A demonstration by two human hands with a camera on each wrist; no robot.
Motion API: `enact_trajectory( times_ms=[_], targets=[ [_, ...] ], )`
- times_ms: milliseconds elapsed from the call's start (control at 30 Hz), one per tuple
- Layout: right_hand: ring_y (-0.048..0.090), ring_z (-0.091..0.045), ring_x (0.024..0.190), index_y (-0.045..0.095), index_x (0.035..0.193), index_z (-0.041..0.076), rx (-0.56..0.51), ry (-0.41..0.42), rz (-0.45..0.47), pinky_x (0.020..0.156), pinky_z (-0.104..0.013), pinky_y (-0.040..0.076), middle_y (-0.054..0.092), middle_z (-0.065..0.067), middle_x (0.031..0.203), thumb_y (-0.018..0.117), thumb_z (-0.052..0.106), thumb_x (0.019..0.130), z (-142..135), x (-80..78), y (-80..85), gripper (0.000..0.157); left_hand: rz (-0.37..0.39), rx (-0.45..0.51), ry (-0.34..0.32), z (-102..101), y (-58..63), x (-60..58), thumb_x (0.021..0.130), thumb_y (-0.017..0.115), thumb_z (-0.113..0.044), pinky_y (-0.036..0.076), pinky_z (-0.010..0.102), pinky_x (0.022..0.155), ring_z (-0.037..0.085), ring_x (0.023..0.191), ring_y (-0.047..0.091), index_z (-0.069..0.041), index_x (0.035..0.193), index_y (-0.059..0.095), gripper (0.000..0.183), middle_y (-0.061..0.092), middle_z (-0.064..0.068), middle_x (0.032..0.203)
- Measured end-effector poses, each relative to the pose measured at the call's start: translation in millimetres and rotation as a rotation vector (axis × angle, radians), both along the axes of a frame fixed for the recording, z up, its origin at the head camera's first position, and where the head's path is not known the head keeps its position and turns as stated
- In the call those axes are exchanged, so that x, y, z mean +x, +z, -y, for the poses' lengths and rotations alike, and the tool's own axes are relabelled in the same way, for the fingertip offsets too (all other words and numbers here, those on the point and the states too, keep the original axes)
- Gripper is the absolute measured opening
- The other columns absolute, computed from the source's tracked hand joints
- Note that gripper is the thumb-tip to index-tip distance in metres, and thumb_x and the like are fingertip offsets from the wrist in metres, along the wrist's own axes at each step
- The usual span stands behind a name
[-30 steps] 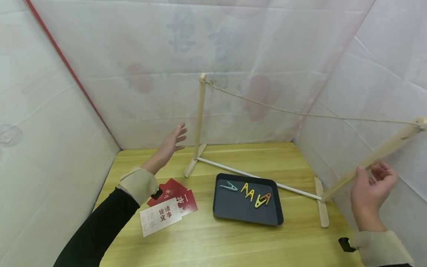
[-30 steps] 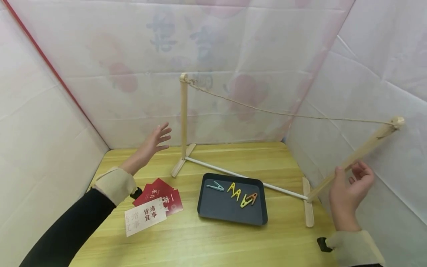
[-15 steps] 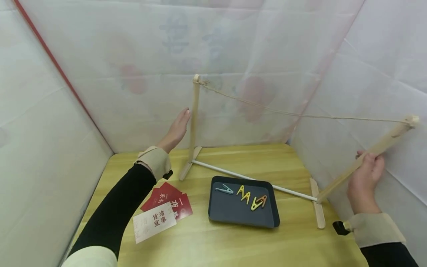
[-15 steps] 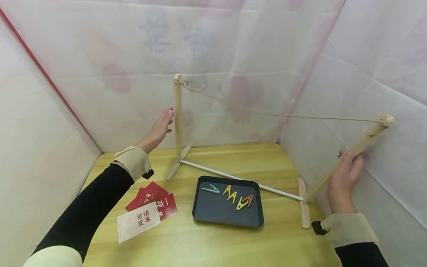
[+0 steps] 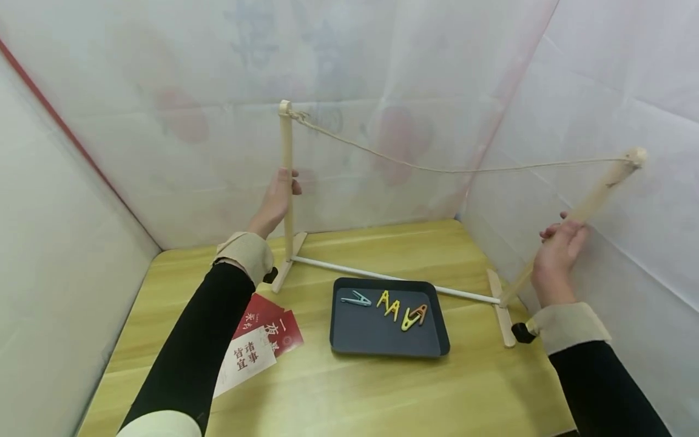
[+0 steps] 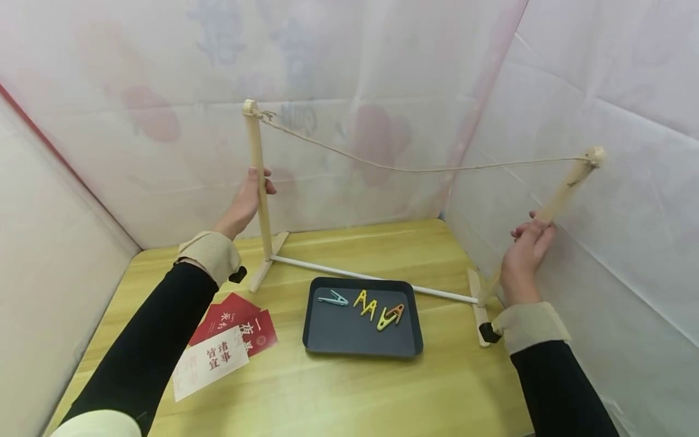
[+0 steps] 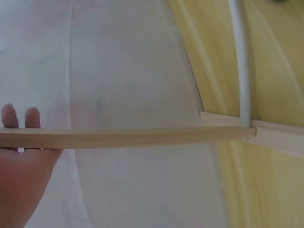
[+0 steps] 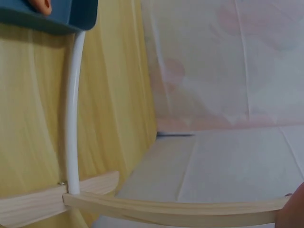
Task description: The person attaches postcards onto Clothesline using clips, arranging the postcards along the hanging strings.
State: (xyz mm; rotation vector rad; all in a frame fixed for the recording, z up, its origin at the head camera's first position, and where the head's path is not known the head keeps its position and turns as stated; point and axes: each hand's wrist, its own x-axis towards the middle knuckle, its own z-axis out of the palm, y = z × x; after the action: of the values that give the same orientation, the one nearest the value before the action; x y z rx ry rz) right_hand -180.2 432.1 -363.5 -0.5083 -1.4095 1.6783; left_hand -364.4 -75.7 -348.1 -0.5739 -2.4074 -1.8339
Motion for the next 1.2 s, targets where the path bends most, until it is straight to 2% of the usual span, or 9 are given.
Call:
enact_trajectory(
  times_ms=[133, 267, 433, 533, 700, 800, 933, 1067, 1200],
  targets=[
    [0.051, -0.011, 0.080, 0.053, 0.123, 0.020, 0.036, 0.012, -0.024, 0.081, -0.022, 0.041, 0.046, 0.003, 0.084, 0.036, 0.041, 0.105, 8.0, -17.2, 1.9, 0.033, -0.048, 0.067, 0.013, 11.8, -7.8, -2.4, 0.105, 0.011, -0.050, 0.039, 0.047, 0.096, 0.030, 0.102, 0.049, -0.008, 0.126, 0.041, 0.056, 0.042, 0.008, 0.099],
    [0.051, -0.012, 0.081, 0.055, 0.120, 0.018, 0.046, 0.027, -0.029, 0.083, -0.024, 0.041, 0.046, 0.002, 0.084, 0.036, 0.041, 0.105, 17.1, -26.0, 4.7, 0.033, -0.066, 0.163, 0.003, 19.9, -11.7, 0.5, 0.106, 0.015, -0.046, 0.039, 0.044, 0.091, 0.027, 0.090, 0.042, -0.010, 0.113, 0.043, 0.046, 0.037, 0.008, 0.092],
    [0.051, -0.010, 0.082, 0.054, 0.121, 0.017, 0.045, 0.071, -0.038, 0.086, -0.023, 0.041, 0.046, 0.003, 0.085, 0.035, 0.040, 0.106, 24.3, -38.4, 2.6, 0.033, -0.139, 0.218, 0.030, 28.9, -6.5, 17.4, 0.103, 0.020, -0.046, 0.038, 0.040, 0.080, 0.032, 0.079, 0.036, 0.005, 0.101, 0.041, 0.055, 0.037, 0.017, 0.084],
    [0.051, -0.010, 0.083, 0.054, 0.123, 0.017, 0.057, 0.083, -0.058, 0.087, -0.024, 0.041, 0.046, 0.003, 0.086, 0.035, 0.039, 0.106, 23.8, -49.4, -0.4, 0.034, -0.173, 0.212, 0.050, 33.3, -0.8, 27.2, 0.101, 0.021, -0.048, 0.038, 0.038, 0.077, 0.034, 0.077, 0.036, 0.009, 0.100, 0.040, 0.060, 0.036, 0.020, 0.082],
    [0.051, -0.010, 0.085, 0.054, 0.125, 0.017, 0.080, 0.083, -0.048, 0.088, -0.023, 0.041, 0.047, 0.004, 0.087, 0.035, 0.042, 0.105, 21.9, -61.4, -0.1, 0.036, -0.166, 0.242, 0.066, 38.7, -5.6, 26.5, 0.100, 0.021, -0.049, 0.039, 0.038, 0.078, 0.033, 0.077, 0.036, 0.007, 0.099, 0.041, 0.059, 0.036, 0.019, 0.080],
    [0.051, -0.012, 0.085, 0.054, 0.124, 0.017, 0.090, 0.094, -0.046, 0.087, -0.023, 0.041, 0.047, 0.004, 0.087, 0.035, 0.042, 0.105, 23.2, -64.2, 0.2, 0.037, -0.153, 0.258, 0.084, 42.5, -14.4, 22.2, 0.099, 0.022, -0.051, 0.039, 0.035, 0.078, 0.026, 0.075, 0.037, 0.003, 0.098, 0.043, 0.058, 0.036, 0.015, 0.078],
    [0.051, -0.014, 0.086, 0.054, 0.122, 0.017, 0.092, 0.112, -0.059, 0.087, -0.024, 0.041, 0.047, 0.004, 0.087, 0.035, 0.042, 0.105, 26.1, -66.4, -0.2, 0.036, -0.129, 0.254, 0.117, 47.4, -20.0, 23.3, 0.096, 0.022, -0.058, 0.039, 0.034, 0.078, 0.019, 0.075, 0.037, -0.005, 0.098, 0.044, 0.058, 0.037, 0.008, 0.078],
    [0.050, -0.013, 0.086, 0.054, 0.123, 0.015, 0.101, 0.142, -0.063, 0.087, -0.023, 0.041, 0.047, 0.003, 0.087, 0.034, 0.041, 0.105, 30.3, -70.0, 0.2, 0.037, -0.111, 0.248, 0.144, 53.5, -20.4, 31.2, 0.094, 0.023, -0.060, 0.039, 0.036, 0.079, 0.021, 0.076, 0.036, -0.006, 0.098, 0.044, 0.058, 0.036, 0.009, 0.080],
    [0.050, -0.012, 0.085, 0.054, 0.121, 0.015, 0.090, 0.169, -0.058, 0.087, -0.023, 0.041, 0.047, 0.003, 0.086, 0.036, 0.040, 0.107, 38.3, -75.9, 1.3, 0.035, -0.107, 0.249, 0.155, 60.2, -9.9, 51.7, 0.093, 0.025, -0.058, 0.039, 0.037, 0.079, 0.026, 0.077, 0.037, 0.000, 0.098, 0.043, 0.061, 0.036, 0.016, 0.081]
  ],
)
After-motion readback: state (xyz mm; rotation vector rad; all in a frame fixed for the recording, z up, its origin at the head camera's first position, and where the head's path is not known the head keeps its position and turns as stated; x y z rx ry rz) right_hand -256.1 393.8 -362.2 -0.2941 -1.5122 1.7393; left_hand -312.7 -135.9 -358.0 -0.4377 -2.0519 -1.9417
